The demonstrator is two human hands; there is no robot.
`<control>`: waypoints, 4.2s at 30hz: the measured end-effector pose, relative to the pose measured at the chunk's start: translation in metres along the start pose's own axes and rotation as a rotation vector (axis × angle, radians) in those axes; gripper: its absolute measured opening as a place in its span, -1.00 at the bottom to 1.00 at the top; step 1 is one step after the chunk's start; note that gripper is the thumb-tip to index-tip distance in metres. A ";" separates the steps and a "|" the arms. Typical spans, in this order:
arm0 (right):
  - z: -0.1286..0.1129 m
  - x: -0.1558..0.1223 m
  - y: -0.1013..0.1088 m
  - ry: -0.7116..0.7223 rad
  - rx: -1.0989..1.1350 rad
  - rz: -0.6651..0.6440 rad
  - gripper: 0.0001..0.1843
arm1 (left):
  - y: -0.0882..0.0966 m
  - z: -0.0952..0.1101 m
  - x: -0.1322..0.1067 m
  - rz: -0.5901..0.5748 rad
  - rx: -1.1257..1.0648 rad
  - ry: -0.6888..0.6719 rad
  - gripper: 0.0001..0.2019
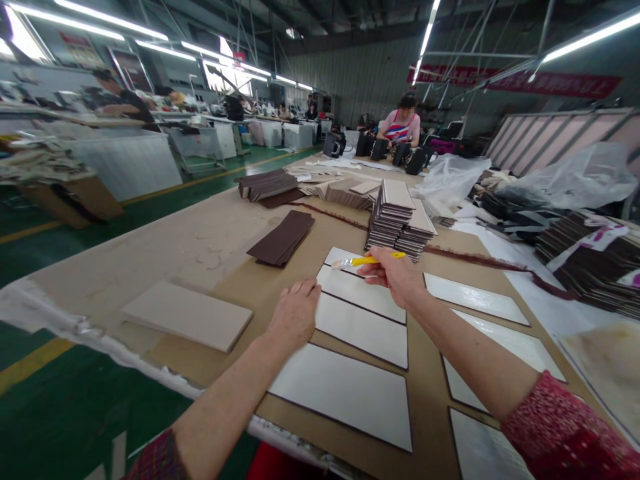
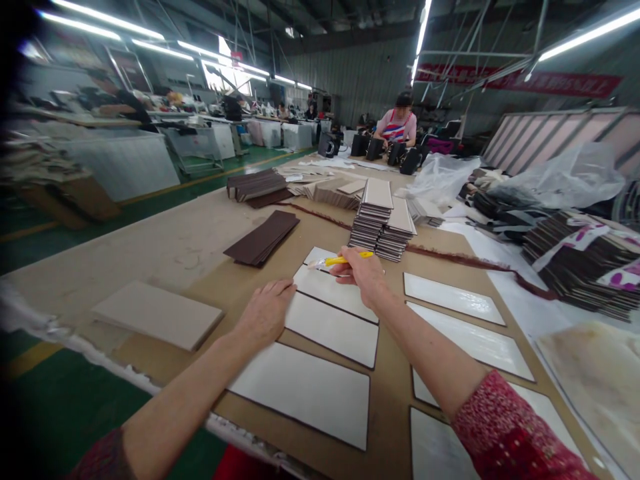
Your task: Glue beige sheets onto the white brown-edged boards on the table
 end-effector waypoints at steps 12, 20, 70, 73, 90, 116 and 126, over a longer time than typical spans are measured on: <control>0.025 0.020 -0.023 0.041 -0.106 -0.027 -0.79 | 0.002 0.000 0.000 0.001 0.000 0.015 -0.42; 0.037 0.030 -0.019 0.037 -0.201 -0.010 -0.78 | 0.002 0.000 0.000 -0.011 0.002 0.017 -0.40; -0.021 -0.030 0.094 0.026 -0.369 0.171 -0.79 | -0.006 -0.007 0.000 0.086 -0.024 0.064 -0.45; -0.015 -0.023 0.055 0.044 -0.270 0.100 -0.78 | -0.007 -0.008 0.001 0.082 -0.033 0.052 -0.49; 0.020 0.008 -0.028 0.090 -0.529 -0.049 -0.72 | -0.001 -0.007 0.000 0.100 -0.077 0.051 -0.56; -0.008 -0.015 0.042 0.044 -0.826 -0.012 -0.71 | 0.000 -0.006 -0.001 0.104 -0.037 0.044 -0.58; -0.014 -0.041 0.099 0.005 -0.893 0.062 -0.72 | -0.003 -0.007 0.000 0.109 -0.031 0.036 -0.58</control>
Point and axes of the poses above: each hand's wrist, its own x-axis towards the middle knuckle, its own y-axis out of the back of the hand, z = x × y, the point moved 5 cm from there along x, towards the middle knuckle, and after that the axes turned 1 degree about x, right-handed, at the moved point
